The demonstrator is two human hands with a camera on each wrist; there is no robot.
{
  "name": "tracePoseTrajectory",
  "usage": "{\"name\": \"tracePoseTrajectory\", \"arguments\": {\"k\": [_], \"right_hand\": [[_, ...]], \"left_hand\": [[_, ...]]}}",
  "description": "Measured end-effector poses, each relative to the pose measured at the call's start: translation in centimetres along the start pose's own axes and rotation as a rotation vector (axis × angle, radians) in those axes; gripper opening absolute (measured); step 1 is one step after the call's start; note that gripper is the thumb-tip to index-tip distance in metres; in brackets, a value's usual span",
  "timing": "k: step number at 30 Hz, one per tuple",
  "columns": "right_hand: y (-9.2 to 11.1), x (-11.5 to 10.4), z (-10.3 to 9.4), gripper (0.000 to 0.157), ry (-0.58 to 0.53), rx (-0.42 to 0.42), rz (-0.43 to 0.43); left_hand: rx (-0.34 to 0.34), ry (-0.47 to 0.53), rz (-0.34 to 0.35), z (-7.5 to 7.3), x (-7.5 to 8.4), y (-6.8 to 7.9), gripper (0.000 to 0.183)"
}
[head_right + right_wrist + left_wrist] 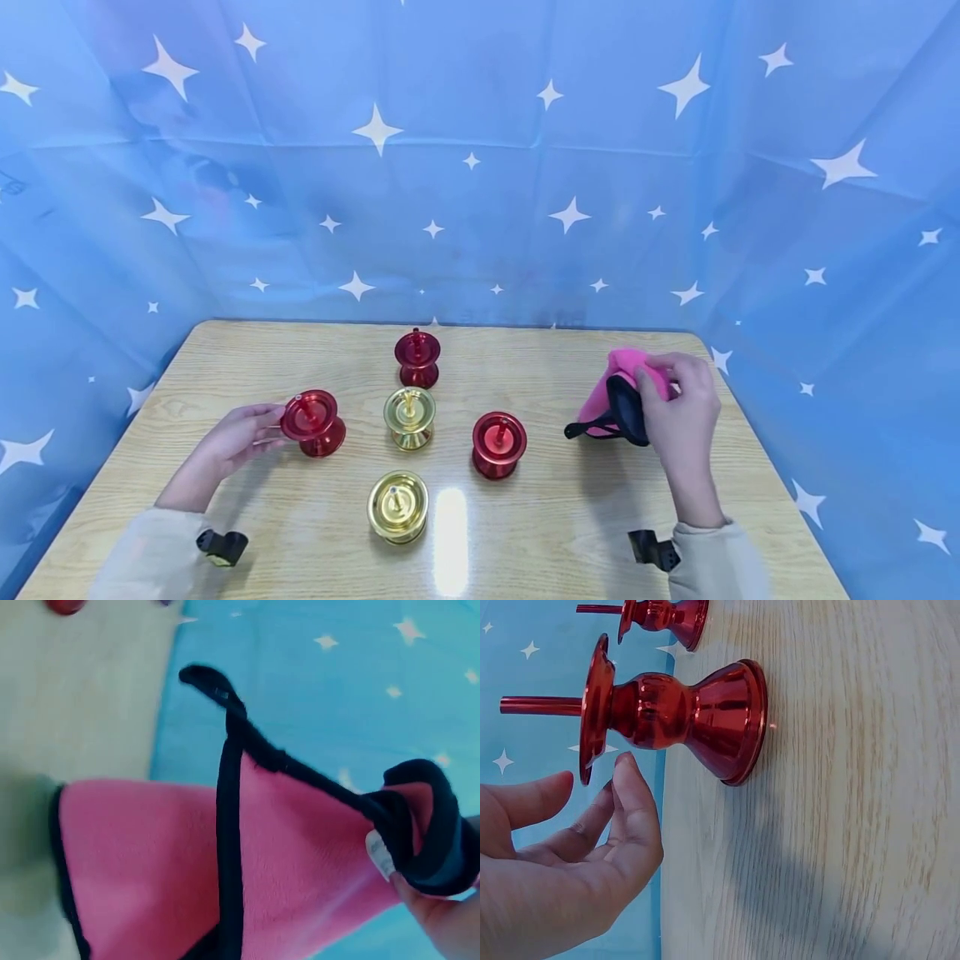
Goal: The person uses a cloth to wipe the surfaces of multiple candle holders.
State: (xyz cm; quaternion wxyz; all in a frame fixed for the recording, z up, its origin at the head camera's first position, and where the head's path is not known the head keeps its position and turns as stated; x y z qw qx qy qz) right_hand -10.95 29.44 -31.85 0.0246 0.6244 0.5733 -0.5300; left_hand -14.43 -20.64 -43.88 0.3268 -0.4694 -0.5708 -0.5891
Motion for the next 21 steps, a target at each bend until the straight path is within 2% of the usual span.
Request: {"name": "tracePoseTrajectory", "arguments": {"k": [4, 12, 17, 21], "right_hand": [[1.4, 2.2, 2.1, 0.013, 0.026, -0.046, -0.049], [6.4, 7.2, 6.9, 0.019, 0.058, -0.192, -0.136], [8.6, 8.9, 8.6, 0.019, 0.062, -0.333, -0.095], [9.0, 9.0, 9.2, 0.024, 0.028, -0.448, -0.034]], "left_hand": [[0.012, 0.011, 0.013, -0.3, 0.1, 0.1, 0.035], [0.038, 0.013, -0.002, -0.3, 0.0, 0.2, 0.038], [0.057, -0.003, 0.003, -0.5, 0.1, 0.2, 0.039], [0.073, -0.004, 0.020, -0.8, 0.2, 0.3, 0.040]]}}
Point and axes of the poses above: each hand's wrist, its own y-axis away from the middle knuckle, its own z-axis out of the palm, x = y × z, the point moved 2 cm from there along -y, towards the middle knuckle, and after that the axes turned 4 degrees about -y, right-handed, at the moved point
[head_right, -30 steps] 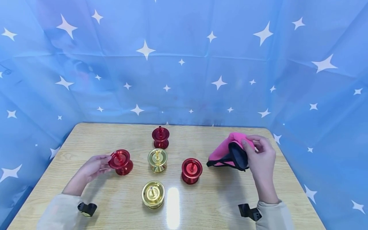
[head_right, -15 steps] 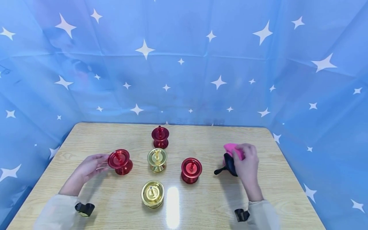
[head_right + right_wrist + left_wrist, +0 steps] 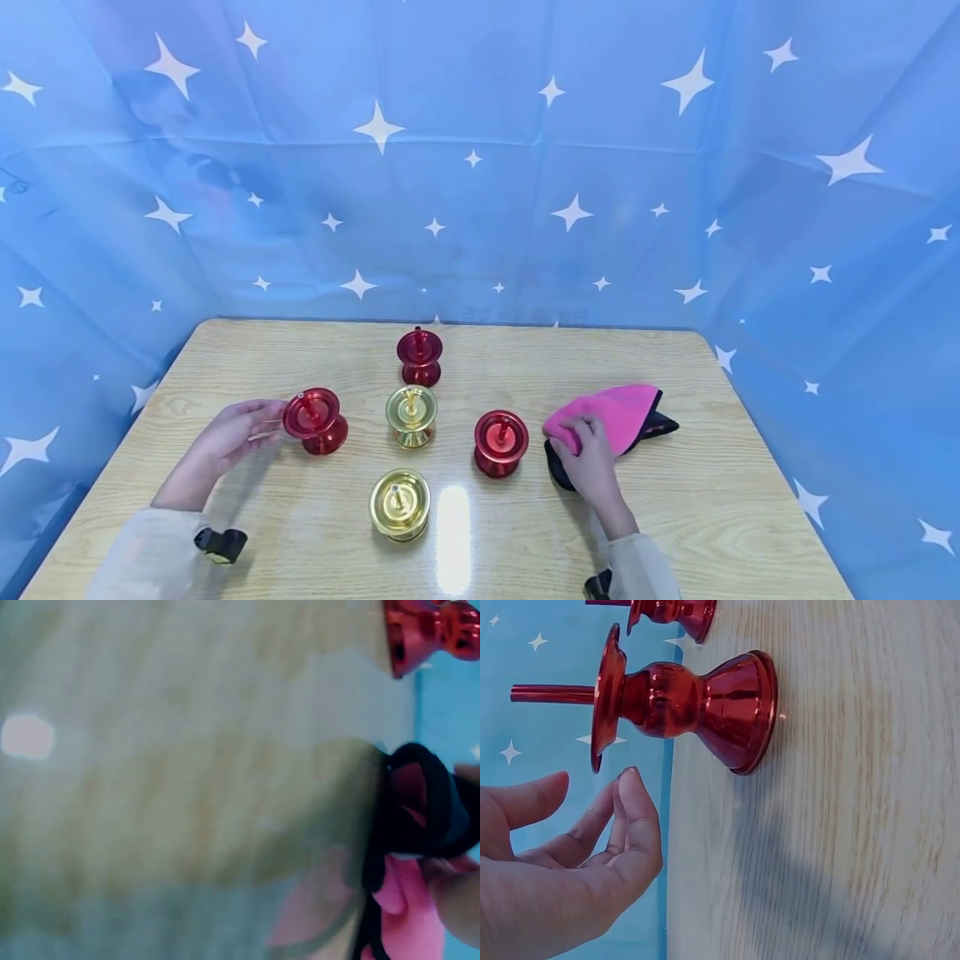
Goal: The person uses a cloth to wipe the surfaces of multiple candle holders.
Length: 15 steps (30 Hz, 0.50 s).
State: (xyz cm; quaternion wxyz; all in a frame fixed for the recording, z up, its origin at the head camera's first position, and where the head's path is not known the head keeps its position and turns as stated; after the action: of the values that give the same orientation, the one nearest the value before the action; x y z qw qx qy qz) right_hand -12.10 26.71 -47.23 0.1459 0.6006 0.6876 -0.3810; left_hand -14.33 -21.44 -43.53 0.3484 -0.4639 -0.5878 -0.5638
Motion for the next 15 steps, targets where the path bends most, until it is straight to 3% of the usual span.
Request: {"name": "tracePoseTrajectory", "arguments": {"k": [8, 12, 15], "right_hand": [[-1.3, -1.5, -2.2, 0.027, -0.050, -0.208, 0.053], [-2.1, -2.8, -5.0, 0.036, -0.038, -0.185, 0.057], [-2.7, -4.1, -7.2, 0.044, -0.011, -0.130, 0.046]], "left_hand": [[0.038, -0.096, 0.030, -0.5, 1.0, 0.5, 0.049], [0.083, -0.224, 0.101, -0.9, 2.7, 1.2, 0.058], [0.129, -0.377, 0.181, -1.0, 4.5, 2.0, 0.065]]}}
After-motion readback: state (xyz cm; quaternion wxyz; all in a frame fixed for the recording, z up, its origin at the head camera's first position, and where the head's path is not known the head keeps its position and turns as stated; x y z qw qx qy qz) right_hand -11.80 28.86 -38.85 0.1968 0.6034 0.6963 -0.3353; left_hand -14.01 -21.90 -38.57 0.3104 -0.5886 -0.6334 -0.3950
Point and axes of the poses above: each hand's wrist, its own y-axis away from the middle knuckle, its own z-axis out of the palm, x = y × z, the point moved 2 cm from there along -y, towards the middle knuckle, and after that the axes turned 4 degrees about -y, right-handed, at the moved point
